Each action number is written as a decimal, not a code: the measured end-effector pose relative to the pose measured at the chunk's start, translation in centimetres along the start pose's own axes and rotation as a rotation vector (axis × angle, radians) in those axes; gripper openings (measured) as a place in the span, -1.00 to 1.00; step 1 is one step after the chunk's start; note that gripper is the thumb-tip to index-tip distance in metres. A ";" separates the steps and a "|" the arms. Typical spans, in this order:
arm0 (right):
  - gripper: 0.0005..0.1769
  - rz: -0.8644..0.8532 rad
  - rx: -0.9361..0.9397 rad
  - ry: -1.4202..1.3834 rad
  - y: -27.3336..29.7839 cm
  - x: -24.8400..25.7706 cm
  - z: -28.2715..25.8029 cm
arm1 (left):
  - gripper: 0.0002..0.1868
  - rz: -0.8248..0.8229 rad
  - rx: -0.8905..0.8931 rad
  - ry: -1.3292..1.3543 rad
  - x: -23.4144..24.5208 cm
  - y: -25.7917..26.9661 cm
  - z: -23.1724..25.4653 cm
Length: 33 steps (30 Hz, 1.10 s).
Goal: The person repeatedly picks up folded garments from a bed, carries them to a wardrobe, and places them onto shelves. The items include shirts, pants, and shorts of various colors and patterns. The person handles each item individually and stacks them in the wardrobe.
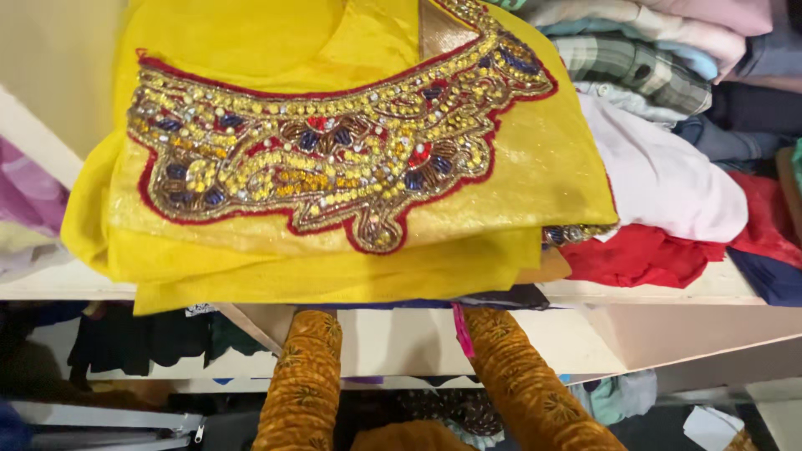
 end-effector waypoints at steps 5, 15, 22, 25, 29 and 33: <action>-0.43 -0.019 0.008 0.090 -0.2 0.0 0.7 | -0.19 0.002 0.004 0.004 -0.8 0.4 -0.6; -0.43 -0.087 0.054 0.194 7.7 -0.5 1.9 | -0.42 0.126 -0.132 0.061 -3.9 4.4 1.3; -0.44 -0.028 0.024 0.125 19.3 3.0 3.7 | -0.54 -0.120 -0.434 0.148 -15.2 15.7 13.7; -0.41 0.006 -0.003 -0.052 26.2 7.3 5.3 | -0.54 -0.175 -0.614 -0.028 -18.0 23.1 19.6; -0.59 0.099 -0.291 -0.248 35.6 14.0 8.1 | -0.56 -0.255 -0.796 0.206 -18.4 32.7 26.6; -0.65 0.339 -0.418 -0.114 45.2 22.9 6.7 | -0.54 -0.454 -0.858 0.128 -19.0 41.9 31.8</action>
Point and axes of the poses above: each hand's wrist, its own y-axis away from the middle knuckle, its own x-axis out of the back of the hand, z = x × y, the point moved 9 cm from there along -y, towards the middle knuckle, and after that the axes turned 2 degrees about -z, right-handed, at the moved point
